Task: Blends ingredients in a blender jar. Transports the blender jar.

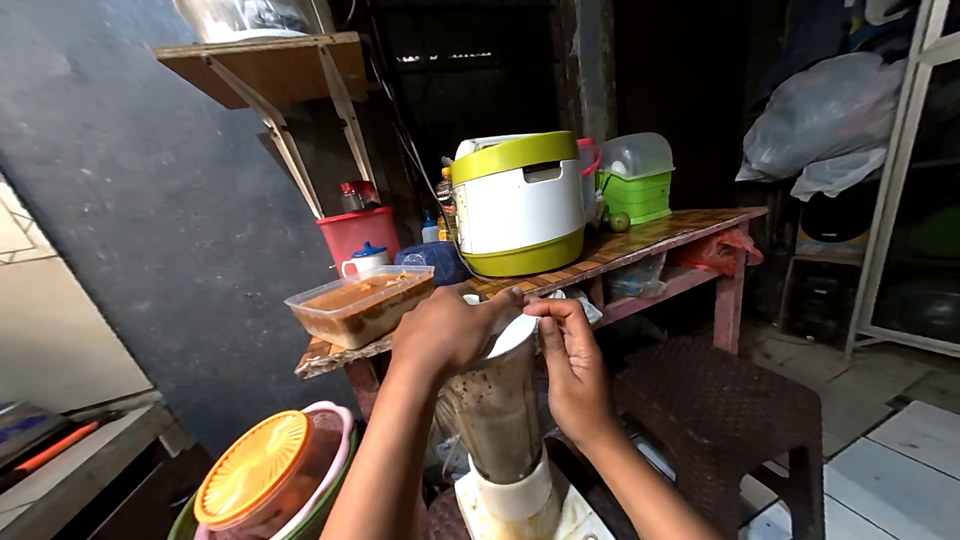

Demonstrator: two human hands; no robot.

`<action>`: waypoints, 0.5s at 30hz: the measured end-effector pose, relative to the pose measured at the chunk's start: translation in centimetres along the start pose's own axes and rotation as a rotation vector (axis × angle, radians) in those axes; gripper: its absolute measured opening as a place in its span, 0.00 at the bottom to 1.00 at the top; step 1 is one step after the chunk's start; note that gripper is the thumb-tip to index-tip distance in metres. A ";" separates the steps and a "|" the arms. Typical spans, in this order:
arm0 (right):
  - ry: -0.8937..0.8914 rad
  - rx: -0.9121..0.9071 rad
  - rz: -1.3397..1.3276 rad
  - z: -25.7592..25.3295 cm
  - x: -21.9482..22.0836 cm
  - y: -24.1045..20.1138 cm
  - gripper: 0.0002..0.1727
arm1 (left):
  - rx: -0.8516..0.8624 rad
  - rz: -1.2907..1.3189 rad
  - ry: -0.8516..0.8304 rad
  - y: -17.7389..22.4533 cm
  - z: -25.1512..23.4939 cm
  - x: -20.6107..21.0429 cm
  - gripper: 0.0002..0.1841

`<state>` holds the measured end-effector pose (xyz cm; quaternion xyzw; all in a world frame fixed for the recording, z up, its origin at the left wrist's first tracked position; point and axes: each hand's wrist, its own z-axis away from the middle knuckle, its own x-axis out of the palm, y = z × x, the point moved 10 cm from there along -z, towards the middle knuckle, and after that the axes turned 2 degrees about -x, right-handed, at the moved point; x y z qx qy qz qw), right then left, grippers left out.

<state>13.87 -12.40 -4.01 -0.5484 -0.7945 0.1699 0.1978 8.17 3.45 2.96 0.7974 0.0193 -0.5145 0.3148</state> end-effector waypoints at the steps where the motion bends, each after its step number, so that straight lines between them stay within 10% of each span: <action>1: -0.003 0.006 -0.003 0.0 0.0 0.0 0.14 | 0.005 0.003 -0.002 0.0 0.0 0.0 0.37; 15: -0.003 0.006 0.029 0.0 0.0 0.2 0.14 | 0.009 -0.012 -0.019 0.2 0.1 0.1 0.34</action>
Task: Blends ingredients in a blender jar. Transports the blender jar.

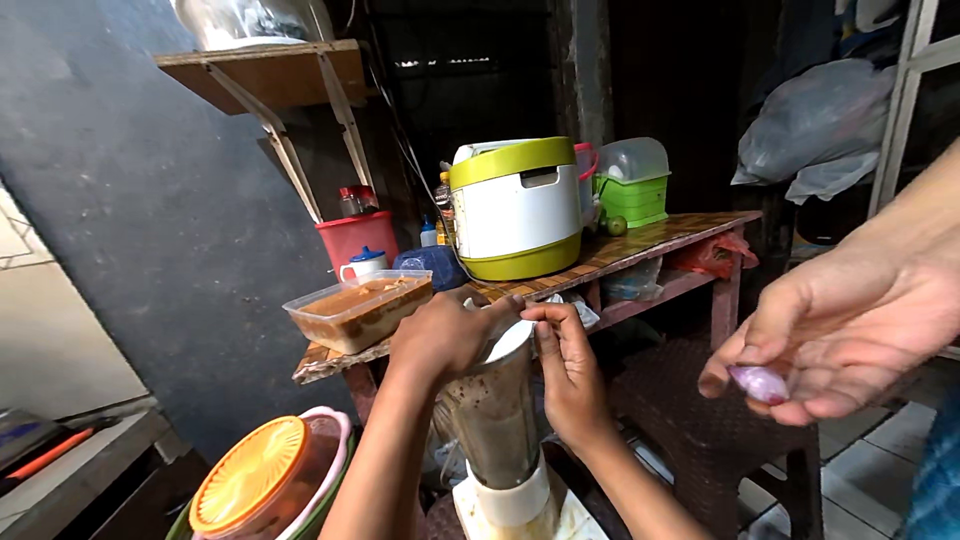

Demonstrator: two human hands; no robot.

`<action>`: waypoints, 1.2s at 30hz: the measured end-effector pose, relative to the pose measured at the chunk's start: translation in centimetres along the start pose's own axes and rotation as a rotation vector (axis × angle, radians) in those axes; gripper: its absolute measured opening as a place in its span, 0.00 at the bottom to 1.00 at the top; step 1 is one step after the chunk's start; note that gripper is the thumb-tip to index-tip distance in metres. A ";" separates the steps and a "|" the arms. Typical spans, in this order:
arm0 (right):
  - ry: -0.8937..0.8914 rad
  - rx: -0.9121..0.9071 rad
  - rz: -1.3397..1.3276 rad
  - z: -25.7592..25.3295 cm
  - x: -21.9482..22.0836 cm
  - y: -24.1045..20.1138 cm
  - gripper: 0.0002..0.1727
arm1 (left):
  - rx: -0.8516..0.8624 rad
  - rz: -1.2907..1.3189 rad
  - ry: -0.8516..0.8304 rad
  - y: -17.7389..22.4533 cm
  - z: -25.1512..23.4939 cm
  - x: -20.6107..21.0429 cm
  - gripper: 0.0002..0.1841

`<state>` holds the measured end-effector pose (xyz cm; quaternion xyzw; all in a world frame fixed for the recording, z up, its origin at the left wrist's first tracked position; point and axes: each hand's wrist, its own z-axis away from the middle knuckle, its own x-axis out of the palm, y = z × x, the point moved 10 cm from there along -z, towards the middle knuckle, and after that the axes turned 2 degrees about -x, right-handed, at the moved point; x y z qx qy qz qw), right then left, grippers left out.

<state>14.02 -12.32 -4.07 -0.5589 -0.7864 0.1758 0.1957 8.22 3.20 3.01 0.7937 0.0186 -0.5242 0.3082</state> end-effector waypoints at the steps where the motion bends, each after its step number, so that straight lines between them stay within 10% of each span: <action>1: 0.003 0.001 0.008 0.0 0.0 0.1 0.14 | 0.007 -0.005 -0.003 0.1 0.0 0.0 0.33; 36: 0.101 -0.007 0.156 0.0 -0.2 1.4 0.24 | 0.068 0.046 0.060 0.3 -0.5 -0.6 0.37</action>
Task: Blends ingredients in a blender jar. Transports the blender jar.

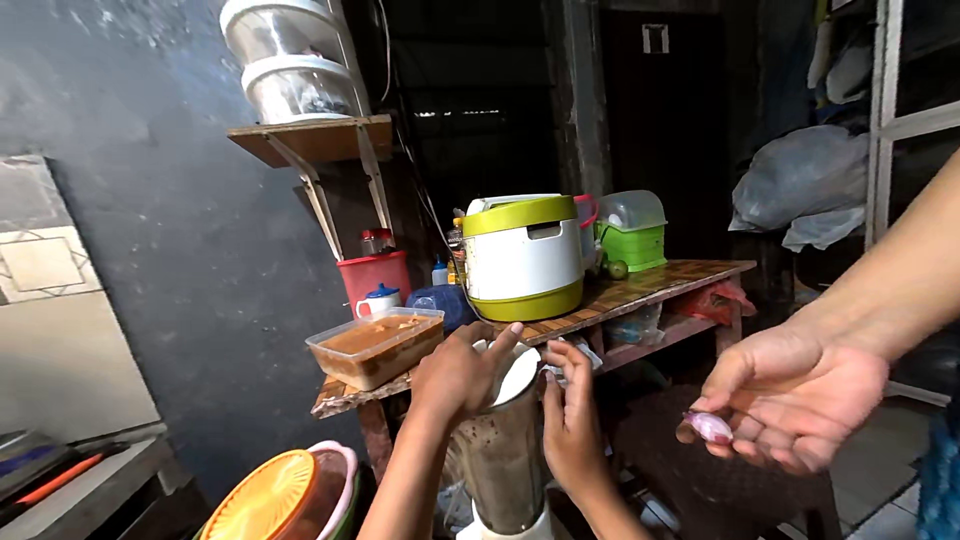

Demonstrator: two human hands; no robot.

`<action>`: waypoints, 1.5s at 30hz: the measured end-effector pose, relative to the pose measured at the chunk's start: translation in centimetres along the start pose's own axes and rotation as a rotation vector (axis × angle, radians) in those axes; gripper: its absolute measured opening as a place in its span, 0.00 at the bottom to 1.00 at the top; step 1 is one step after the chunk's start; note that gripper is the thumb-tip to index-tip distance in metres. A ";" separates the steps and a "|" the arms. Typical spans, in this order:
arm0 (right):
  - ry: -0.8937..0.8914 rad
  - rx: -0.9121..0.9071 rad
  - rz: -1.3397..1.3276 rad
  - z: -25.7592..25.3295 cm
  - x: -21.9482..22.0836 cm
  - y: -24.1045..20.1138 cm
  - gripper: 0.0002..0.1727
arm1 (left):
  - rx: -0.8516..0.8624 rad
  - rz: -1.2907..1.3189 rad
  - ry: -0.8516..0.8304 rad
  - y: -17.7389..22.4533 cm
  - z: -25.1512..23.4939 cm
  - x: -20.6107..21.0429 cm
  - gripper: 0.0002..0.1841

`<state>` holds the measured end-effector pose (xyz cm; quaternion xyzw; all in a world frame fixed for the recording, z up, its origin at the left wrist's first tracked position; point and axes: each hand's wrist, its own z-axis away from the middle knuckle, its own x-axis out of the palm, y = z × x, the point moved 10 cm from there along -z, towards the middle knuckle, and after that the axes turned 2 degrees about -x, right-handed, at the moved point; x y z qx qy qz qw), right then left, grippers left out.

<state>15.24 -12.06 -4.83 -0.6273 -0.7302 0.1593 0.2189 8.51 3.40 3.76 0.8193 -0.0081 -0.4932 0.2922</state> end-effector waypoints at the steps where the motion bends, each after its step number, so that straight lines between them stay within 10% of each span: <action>1: 0.003 0.000 0.018 0.0 0.0 0.0 0.23 | 0.009 0.010 0.006 0.0 0.0 0.0 0.38; 33: -0.013 0.014 0.048 -0.1 0.2 0.1 0.21 | 0.085 0.107 0.144 0.1 0.1 -1.3 0.37; 45: -0.061 -0.006 0.016 0.0 0.3 -0.4 0.24 | -0.026 -0.069 -0.036 0.0 -0.1 0.4 0.28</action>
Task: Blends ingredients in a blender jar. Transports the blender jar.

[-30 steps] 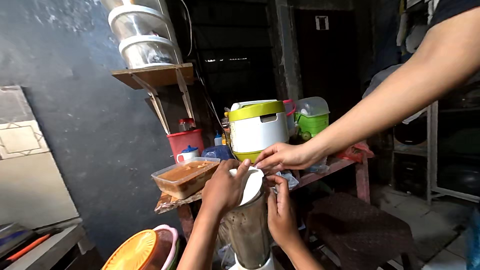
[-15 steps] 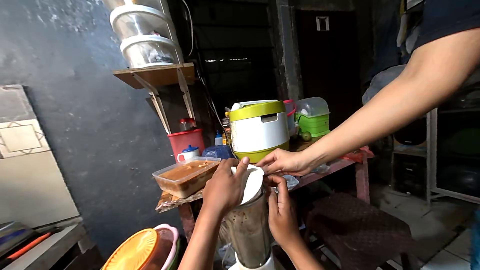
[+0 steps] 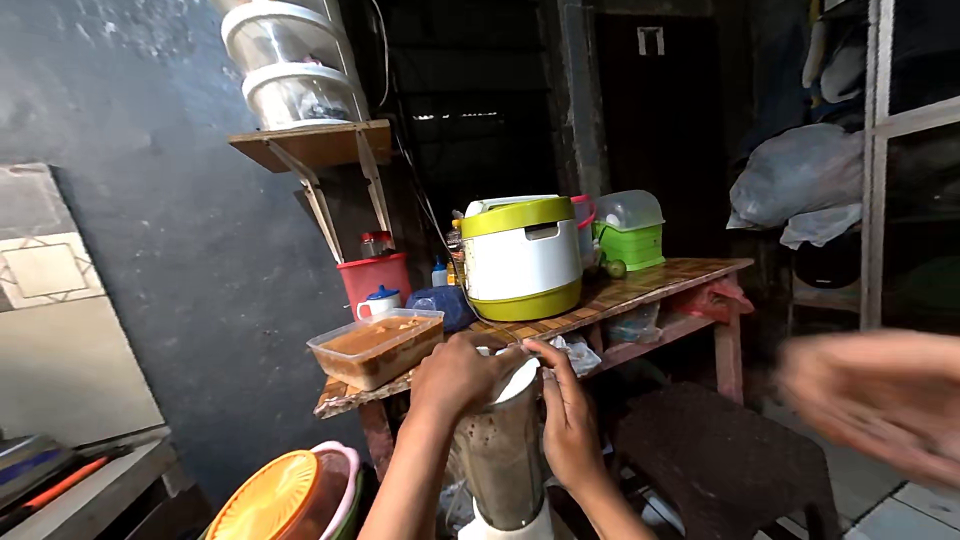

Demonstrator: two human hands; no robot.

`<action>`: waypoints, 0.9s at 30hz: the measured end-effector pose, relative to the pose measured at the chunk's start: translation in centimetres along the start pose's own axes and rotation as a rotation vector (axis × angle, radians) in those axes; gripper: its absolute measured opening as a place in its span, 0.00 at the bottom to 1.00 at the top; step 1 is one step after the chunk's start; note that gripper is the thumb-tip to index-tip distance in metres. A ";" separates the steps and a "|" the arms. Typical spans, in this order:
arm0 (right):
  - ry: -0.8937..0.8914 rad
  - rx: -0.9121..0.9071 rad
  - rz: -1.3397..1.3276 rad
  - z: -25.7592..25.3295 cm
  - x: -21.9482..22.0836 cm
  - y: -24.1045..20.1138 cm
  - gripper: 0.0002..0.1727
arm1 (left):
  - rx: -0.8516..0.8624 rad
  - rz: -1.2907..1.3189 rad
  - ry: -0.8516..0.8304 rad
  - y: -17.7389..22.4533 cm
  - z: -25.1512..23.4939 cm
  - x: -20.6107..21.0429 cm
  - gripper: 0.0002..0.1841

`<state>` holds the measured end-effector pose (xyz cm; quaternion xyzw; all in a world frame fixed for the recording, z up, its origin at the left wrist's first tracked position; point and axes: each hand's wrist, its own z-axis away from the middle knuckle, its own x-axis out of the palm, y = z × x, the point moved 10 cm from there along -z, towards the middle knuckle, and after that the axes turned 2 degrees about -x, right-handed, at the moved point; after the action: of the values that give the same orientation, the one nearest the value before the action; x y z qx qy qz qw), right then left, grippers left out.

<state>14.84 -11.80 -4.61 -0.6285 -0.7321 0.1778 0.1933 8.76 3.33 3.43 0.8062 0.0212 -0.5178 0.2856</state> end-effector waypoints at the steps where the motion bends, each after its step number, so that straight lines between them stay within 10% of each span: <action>1: -0.003 -0.004 -0.002 0.0 0.0 -0.1 0.25 | -0.001 0.000 -0.003 0.0 0.0 0.0 0.28; 27: 0.011 0.049 0.033 0.0 -0.1 0.1 0.20 | -0.019 0.062 -0.040 -0.8 0.1 0.6 0.31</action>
<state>14.97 -11.84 -4.69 -0.6364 -0.7162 0.1953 0.2096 8.73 3.82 2.54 0.7932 -0.0045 -0.5245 0.3093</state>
